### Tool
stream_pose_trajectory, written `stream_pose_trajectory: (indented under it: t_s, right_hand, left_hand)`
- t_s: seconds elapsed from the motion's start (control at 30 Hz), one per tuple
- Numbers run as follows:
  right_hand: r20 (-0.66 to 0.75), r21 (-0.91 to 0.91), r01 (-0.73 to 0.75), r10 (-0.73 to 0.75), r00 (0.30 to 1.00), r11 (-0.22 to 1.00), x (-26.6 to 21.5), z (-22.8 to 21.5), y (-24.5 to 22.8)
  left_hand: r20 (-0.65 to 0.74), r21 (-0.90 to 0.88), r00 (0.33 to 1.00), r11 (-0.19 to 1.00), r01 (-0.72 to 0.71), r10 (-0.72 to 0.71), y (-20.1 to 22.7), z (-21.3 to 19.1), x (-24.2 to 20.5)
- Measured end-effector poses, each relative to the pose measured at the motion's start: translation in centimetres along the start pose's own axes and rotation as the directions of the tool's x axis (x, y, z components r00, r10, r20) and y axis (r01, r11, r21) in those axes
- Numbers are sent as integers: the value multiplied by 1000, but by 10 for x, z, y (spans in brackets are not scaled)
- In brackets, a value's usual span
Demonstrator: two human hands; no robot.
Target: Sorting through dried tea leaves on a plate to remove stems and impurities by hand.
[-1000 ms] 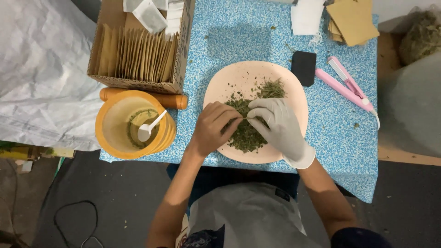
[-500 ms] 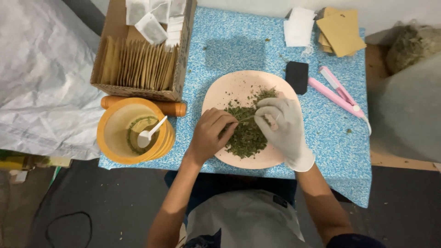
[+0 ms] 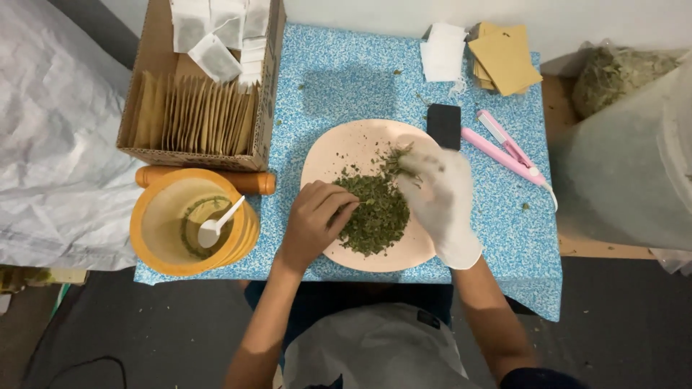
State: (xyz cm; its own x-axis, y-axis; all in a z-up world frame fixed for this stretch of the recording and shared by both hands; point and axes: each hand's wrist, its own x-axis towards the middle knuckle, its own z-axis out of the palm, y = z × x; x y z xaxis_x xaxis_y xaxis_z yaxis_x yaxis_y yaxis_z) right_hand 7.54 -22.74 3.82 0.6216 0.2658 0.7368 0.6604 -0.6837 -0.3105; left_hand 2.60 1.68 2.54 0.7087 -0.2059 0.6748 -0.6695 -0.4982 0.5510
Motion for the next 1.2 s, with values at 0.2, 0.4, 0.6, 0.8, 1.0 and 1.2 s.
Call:
stream_pose_trajectory:
  t_s: [0.2,0.4,0.6,0.8,1.0,1.2]
  right_hand:
    - [322,127,236,-265,909,963,-12,18,-21]
    - [210,-5,283,-276,938,959,-12,9,-19]
    - [199,-185,168,-131,971,968,-16,4,15]
    - [248,-418,-15,129,960,909,-10,-9,19]
    - [144,8,58,-59,988,998,3,5,8]
    - [699,201,215,-294,652,956,21,-1,-41]
  left_hand:
    - [-8,15,1000,1000,-8,9,-2,3,1]
    - [-17,18,999,999,-43,43,-7,6,-1]
    - [-17,33,1000,999,-18,19,-10,4,-3]
    - [-66,7,998,1000,-7,7,-8,2,-2]
    - [-132,7,991,999,38,-37,-7,2,-1]
    - [-66,-30,996,998,62,-64,-8,0,1]
